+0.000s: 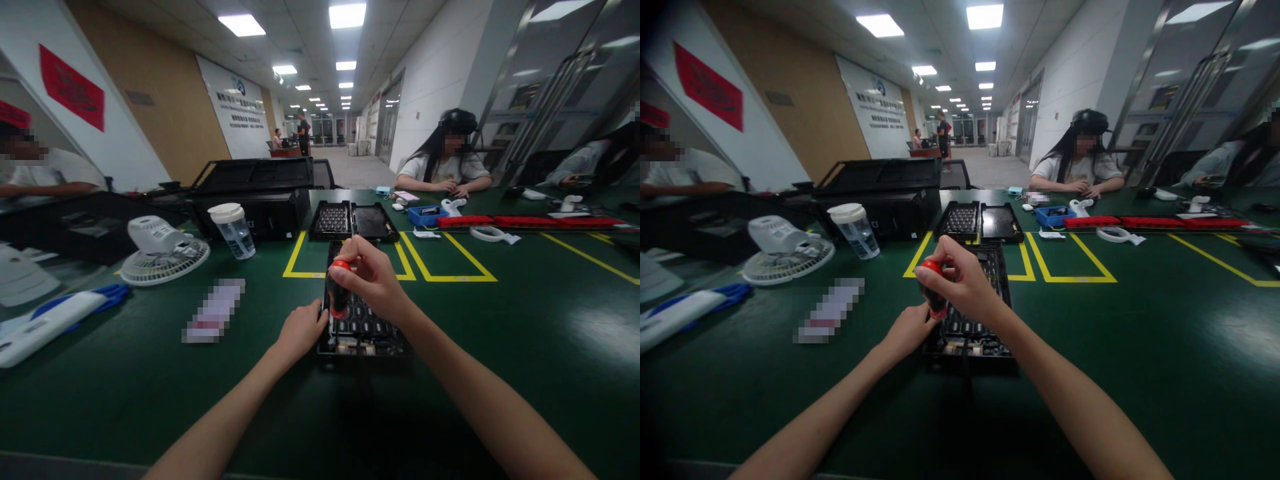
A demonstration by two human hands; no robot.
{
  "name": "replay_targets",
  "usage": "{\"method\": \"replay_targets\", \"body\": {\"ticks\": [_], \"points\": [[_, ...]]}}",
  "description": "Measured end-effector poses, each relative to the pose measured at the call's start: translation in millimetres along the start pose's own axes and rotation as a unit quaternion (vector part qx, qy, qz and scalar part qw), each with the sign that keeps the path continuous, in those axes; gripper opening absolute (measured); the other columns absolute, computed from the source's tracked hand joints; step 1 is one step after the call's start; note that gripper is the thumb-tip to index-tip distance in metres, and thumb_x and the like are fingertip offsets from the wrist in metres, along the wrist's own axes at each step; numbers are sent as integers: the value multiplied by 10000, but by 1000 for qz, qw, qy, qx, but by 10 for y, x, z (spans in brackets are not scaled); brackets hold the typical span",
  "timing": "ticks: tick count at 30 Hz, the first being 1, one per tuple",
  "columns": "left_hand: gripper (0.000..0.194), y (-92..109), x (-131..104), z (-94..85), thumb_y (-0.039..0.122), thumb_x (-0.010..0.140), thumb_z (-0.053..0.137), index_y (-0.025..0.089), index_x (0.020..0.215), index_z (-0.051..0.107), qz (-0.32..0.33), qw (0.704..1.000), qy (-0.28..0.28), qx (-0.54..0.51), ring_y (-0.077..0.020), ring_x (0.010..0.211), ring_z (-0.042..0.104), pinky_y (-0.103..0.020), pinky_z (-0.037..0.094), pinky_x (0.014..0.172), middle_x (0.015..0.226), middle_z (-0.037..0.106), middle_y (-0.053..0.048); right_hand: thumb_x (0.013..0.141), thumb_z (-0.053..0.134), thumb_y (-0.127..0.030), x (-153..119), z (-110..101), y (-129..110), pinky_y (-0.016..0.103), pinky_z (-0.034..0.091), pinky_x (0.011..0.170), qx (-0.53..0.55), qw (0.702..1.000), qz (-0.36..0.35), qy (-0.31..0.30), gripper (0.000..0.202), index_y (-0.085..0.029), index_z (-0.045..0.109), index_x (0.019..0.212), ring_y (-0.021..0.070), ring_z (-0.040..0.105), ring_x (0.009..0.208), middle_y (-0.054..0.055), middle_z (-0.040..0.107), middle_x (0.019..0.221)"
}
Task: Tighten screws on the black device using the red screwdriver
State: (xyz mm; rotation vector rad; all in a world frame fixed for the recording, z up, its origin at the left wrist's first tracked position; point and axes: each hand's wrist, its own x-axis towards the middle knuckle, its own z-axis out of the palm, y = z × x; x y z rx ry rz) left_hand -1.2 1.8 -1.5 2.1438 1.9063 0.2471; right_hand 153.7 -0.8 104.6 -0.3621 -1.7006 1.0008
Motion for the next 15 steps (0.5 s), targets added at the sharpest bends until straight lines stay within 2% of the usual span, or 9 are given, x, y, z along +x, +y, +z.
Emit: {"method": "replay_targets", "body": {"ticks": [7,15], "points": [[315,-4,1,8,388,873,312,199,953,551,8,1000,4,-4,-201,843,633,-267,429,707,912,673,-83,785,592,-233,-23,32,-5,192,377,530,-32,999,-3,24,178,-179,436,720,79,447,646,-32,417,706],[315,0,10,9,393,870,321,196,958,550,-3,1000,-4,4,-201,842,636,-267,429,710,920,672,-89,790,575,-250,-43,57,-4,195,361,501,-120,991,-26,60,190,-177,423,703,72,416,600,-41,398,679]]}}
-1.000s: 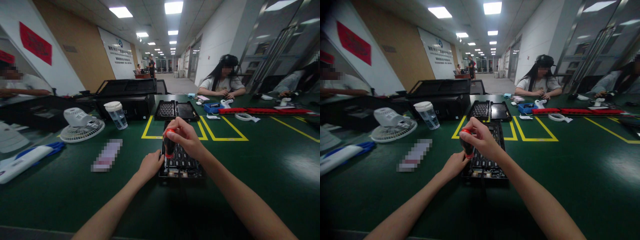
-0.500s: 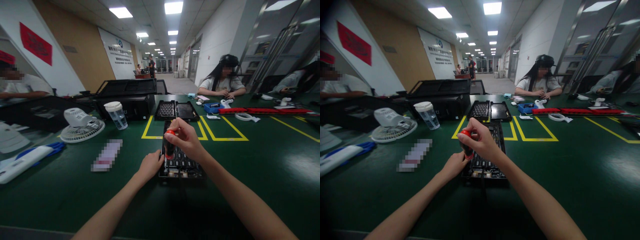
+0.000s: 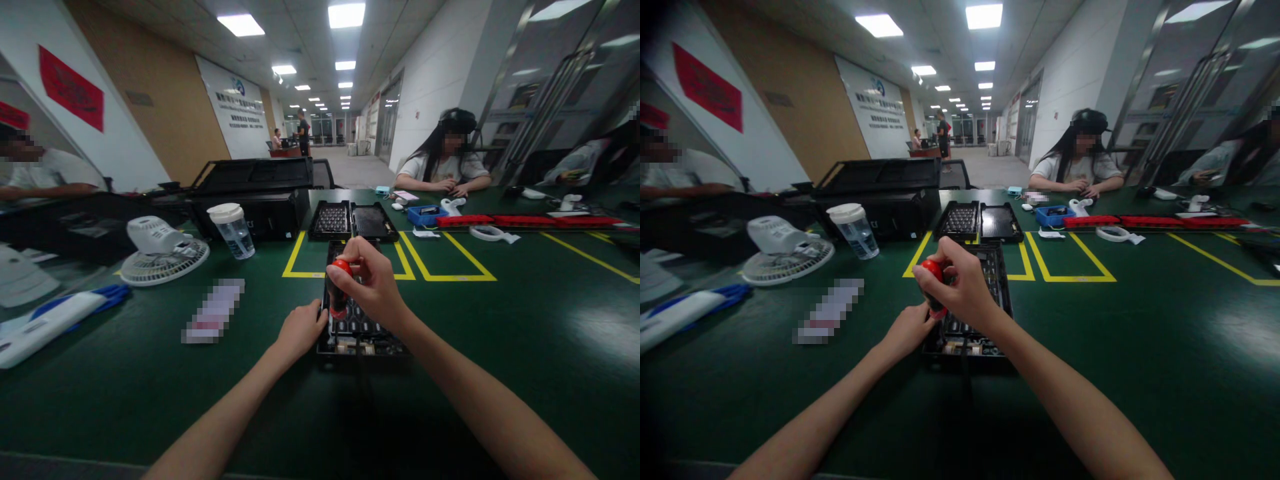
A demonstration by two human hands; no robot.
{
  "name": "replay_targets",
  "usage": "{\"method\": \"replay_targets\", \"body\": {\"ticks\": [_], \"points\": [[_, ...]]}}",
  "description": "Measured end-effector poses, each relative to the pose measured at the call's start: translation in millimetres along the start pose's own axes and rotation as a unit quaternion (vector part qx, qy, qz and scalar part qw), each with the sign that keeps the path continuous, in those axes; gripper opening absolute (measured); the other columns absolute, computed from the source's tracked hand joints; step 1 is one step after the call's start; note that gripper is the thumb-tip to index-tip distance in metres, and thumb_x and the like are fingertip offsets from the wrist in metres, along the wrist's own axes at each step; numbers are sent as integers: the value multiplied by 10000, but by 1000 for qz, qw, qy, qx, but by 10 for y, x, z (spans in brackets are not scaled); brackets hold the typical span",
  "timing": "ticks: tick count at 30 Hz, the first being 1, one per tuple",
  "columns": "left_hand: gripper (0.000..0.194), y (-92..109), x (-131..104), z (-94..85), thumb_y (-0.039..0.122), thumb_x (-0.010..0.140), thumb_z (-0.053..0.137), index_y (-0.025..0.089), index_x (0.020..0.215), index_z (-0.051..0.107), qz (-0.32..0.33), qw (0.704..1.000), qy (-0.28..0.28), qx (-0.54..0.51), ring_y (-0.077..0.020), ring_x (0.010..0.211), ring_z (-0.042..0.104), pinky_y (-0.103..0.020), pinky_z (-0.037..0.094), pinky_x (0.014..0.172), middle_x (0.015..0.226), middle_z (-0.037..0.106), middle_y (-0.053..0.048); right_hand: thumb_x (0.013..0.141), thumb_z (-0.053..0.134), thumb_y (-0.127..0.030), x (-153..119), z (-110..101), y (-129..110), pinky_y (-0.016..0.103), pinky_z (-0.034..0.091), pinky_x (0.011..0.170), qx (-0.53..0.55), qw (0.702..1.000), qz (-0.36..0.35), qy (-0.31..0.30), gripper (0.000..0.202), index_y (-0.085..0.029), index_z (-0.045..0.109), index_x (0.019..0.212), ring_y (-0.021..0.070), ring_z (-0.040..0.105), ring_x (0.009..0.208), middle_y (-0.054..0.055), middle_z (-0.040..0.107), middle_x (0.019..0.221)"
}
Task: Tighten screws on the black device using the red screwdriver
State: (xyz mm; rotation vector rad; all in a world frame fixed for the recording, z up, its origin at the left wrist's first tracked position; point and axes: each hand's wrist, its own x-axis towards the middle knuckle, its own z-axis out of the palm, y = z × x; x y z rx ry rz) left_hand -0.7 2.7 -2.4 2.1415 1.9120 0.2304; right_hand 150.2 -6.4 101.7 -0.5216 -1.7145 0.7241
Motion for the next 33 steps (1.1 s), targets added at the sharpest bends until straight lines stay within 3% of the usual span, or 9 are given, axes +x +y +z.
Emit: {"method": "replay_targets", "body": {"ticks": [14,23,29,33], "points": [[302,-28,-2,16,388,865,309,215,954,540,19,1000,14,-10,-221,845,634,-289,431,699,911,671,-82,789,570,-263,-31,42,48,224,375,524,-110,992,-24,58,265,-194,340,676,73,374,572,-41,351,671],[308,-6,-5,-20,383,869,310,197,942,545,11,1000,1,0,-197,816,631,-267,427,689,902,668,-81,751,605,-244,-59,97,49,222,375,521,-111,988,-44,93,260,-195,359,682,76,377,563,-47,360,654],[315,-2,-12,-12,387,872,314,201,968,549,6,1000,1,-8,-194,840,632,-261,425,702,920,671,-81,761,601,-261,-33,67,41,194,390,484,-7,998,30,47,170,-179,461,810,71,447,546,-46,448,676],[320,-26,3,26,396,874,307,218,986,547,12,1000,9,-7,-200,856,633,-269,427,713,922,675,-76,789,552,-237,3,17,72,196,407,527,46,998,45,0,85,-154,569,779,79,476,598,-15,496,713]]}}
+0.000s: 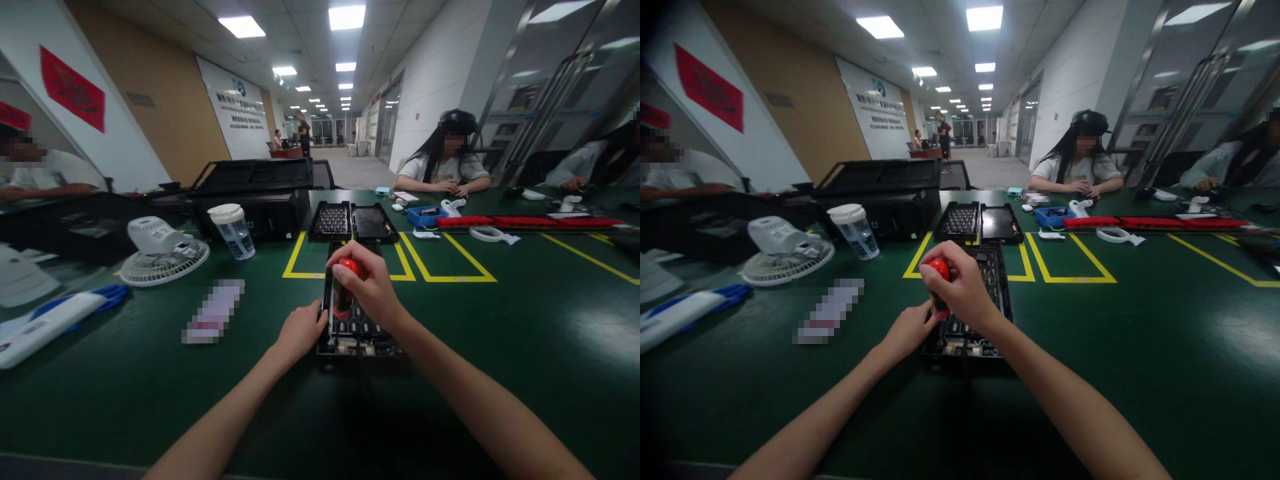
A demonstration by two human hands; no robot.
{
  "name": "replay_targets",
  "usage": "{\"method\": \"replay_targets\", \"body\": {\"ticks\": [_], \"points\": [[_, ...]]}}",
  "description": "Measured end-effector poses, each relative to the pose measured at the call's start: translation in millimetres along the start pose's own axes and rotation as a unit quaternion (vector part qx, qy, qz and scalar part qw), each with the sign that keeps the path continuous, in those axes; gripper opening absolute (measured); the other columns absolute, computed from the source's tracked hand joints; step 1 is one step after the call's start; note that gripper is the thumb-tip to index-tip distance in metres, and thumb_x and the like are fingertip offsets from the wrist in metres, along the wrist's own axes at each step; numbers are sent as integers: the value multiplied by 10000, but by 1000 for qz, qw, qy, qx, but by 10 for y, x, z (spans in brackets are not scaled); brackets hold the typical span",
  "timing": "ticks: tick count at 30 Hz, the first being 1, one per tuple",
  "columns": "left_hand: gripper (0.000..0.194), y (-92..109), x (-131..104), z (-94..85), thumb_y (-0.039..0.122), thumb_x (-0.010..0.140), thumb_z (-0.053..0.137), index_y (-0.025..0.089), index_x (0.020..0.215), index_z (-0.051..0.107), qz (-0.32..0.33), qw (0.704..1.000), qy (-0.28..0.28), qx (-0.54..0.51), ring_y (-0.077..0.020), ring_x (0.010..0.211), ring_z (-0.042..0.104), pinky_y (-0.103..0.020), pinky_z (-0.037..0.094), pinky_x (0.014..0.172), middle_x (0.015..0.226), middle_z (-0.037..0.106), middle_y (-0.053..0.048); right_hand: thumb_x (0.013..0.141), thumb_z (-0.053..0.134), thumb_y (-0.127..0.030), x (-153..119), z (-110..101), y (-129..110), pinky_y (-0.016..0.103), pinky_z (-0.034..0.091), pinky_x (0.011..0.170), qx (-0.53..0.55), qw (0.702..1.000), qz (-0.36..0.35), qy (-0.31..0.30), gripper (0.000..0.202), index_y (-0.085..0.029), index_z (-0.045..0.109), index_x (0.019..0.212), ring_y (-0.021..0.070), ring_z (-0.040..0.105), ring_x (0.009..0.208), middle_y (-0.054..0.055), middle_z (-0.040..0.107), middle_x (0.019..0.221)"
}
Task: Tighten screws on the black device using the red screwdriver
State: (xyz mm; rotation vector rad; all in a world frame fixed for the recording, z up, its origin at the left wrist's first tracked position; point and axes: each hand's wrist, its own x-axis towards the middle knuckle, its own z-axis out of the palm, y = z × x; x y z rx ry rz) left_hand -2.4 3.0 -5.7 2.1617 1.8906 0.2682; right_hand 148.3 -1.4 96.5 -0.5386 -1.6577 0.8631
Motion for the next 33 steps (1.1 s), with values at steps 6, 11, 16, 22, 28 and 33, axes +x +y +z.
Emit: {"method": "replay_targets", "body": {"ticks": [6,11,16,22,28,33], "points": [[349,-17,15,16,424,872,296,217,995,550,7,1000,12,10,-225,866,634,-294,432,718,931,675,-83,807,505,-255,30,-14,59,245,455,576,210,968,66,-118,167,-140,619,846,109,571,604,10,559,722],[357,2,-1,-6,407,877,292,214,1044,541,8,1000,10,16,-218,846,631,-294,434,708,932,669,-85,803,511,-224,18,-8,47,234,469,525,310,929,102,-177,163,-144,594,918,115,603,591,34,618,791],[395,11,0,-14,415,886,252,187,966,565,2,1000,-10,14,-203,798,629,-280,435,680,891,663,-96,807,532,-220,-2,2,17,182,418,456,313,923,100,-201,107,-134,594,828,72,516,481,-27,537,589],[318,27,2,-48,367,881,303,200,994,548,-5,1000,-21,0,-201,934,610,-273,430,773,985,652,-90,827,396,-287,8,38,37,205,411,453,345,906,108,-222,287,-100,611,858,96,508,513,20,548,633],[303,42,-16,-70,357,878,315,202,1024,530,3,1000,-10,-2,-209,992,590,-285,425,818,1028,640,-97,829,374,-309,15,43,36,212,402,451,349,902,114,-229,300,-101,580,894,109,507,530,27,534,653],[300,43,-21,-78,347,873,325,195,1028,531,-2,1000,-19,-9,-201,984,594,-271,427,800,1011,643,-95,824,417,-316,13,33,55,236,426,517,348,903,127,-217,204,-160,489,934,115,523,567,16,559,697]]}}
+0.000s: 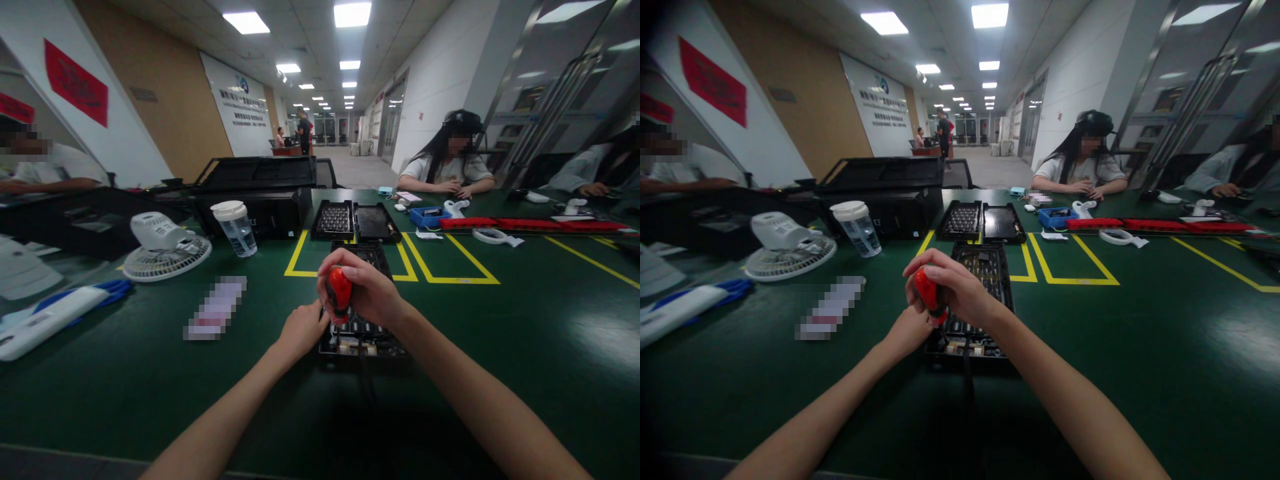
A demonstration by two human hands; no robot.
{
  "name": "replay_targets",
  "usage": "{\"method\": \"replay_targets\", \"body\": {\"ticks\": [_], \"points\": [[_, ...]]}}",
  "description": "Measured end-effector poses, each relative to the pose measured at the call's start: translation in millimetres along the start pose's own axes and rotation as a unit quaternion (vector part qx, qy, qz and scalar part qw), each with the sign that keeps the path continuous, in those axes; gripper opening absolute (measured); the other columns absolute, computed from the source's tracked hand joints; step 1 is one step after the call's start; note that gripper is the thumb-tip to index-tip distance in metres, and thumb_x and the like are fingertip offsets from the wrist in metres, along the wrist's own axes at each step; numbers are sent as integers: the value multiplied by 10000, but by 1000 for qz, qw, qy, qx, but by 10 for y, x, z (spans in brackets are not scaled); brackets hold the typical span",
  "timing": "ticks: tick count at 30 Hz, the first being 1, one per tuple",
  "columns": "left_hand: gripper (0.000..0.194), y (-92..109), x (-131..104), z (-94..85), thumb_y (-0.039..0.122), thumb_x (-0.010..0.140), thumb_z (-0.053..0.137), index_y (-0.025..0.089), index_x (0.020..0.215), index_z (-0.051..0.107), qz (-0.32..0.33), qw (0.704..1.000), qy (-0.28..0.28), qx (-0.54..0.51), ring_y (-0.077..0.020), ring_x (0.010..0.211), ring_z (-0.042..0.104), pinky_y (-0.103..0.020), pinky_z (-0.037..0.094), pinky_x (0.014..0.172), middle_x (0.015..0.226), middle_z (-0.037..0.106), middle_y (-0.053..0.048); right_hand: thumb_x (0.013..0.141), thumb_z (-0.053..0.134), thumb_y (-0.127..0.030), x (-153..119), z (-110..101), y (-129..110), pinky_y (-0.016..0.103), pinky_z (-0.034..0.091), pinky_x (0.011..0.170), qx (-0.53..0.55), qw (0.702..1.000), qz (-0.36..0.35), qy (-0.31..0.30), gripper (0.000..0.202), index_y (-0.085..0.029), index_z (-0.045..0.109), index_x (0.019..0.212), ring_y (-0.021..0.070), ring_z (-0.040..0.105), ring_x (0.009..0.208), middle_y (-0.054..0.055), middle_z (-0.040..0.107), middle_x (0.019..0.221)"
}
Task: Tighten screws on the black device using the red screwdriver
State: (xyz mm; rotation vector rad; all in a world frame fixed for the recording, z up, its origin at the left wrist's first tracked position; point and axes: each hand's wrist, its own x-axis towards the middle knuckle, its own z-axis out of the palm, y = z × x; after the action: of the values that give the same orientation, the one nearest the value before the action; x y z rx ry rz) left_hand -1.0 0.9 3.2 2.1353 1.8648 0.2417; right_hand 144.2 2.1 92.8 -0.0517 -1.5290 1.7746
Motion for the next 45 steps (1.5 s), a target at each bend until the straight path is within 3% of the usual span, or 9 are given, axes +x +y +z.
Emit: {"method": "replay_targets", "body": {"ticks": [10,20,45], "points": [[308,-41,19,36,362,866,330,183,990,547,22,1000,11,-17,-205,961,596,-278,436,781,983,648,-104,855,419,-306,-11,2,-7,246,432,544,-13,1000,9,4,161,-166,481,902,117,543,598,34,583,779],[309,34,-27,-41,369,867,343,188,1002,553,-3,1000,-1,-15,-209,948,588,-291,429,788,974,647,-97,873,412,-291,-11,11,3,255,426,583,-9,1000,2,-7,158,-159,489,913,115,544,611,30,577,759],[310,2,-15,-2,364,861,341,167,975,551,13,999,19,-30,-201,937,591,-262,432,739,1013,637,-116,884,408,-324,-17,25,21,225,432,533,-36,999,6,-6,172,-173,474,932,103,541,592,19,567,760]]}}
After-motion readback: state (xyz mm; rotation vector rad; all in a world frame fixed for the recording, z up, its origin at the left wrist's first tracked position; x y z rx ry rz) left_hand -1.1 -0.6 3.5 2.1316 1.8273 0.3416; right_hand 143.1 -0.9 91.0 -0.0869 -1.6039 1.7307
